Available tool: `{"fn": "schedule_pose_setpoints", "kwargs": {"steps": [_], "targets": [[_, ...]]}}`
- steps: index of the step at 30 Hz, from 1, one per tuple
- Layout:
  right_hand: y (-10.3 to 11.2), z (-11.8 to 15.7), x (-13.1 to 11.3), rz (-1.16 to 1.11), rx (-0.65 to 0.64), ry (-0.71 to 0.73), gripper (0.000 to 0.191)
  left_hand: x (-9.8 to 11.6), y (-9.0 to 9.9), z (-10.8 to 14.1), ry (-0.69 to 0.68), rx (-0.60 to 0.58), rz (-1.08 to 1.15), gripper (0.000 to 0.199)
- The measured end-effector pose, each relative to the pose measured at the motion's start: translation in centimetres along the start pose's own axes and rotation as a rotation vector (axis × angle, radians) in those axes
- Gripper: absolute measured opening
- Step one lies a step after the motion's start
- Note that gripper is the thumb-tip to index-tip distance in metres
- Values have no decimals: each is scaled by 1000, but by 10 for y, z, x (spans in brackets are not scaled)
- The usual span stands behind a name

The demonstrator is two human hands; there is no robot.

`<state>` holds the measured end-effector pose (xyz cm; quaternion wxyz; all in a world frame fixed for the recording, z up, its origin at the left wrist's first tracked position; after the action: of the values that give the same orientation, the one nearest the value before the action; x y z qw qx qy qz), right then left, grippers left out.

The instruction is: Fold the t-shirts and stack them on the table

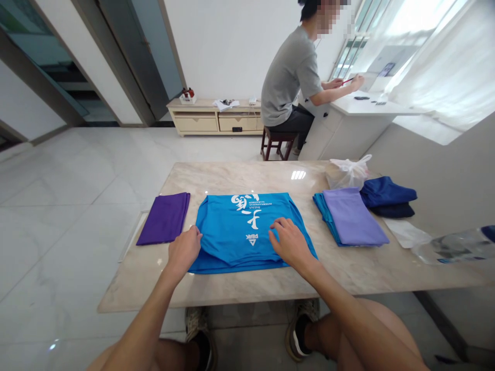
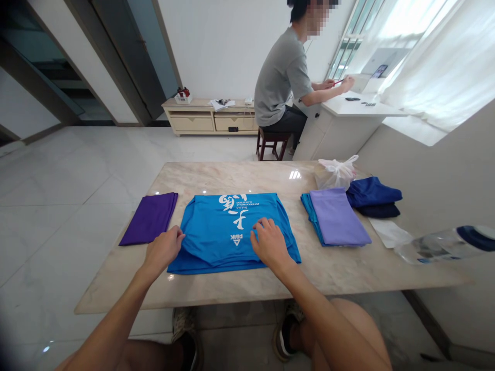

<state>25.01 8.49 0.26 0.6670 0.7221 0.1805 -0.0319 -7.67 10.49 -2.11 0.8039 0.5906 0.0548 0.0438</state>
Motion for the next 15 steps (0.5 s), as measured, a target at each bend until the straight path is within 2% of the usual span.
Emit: {"fn": "schedule_pose_setpoints", "kwargs": {"steps": [4,8,13,15], "targets": [[-10,1,1,-17,-19,36,26,-7,-3,-5,14,16,72,30],[-17,2,2,-20,-31,53,24,-11,-19,-13,13,-1,146,23],[-17,1,1,-16,-29,91,25,-12,-41,-18,0,-76,139,38],[-17,1,1,-17,-26,93,25,-13,-43,-19,-3,-87,113,36]]}}
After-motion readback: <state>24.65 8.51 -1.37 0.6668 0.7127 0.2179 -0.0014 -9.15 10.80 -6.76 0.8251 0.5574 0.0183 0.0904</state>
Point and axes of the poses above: each hand's wrist, its own z-axis away from the middle knuckle, its own y-axis out of the back of the hand, x = y × z, the point moved 10 cm from there along -z, towards the middle knuckle, and after that the axes turned 4 degrees about -z, right-handed, at the moved point
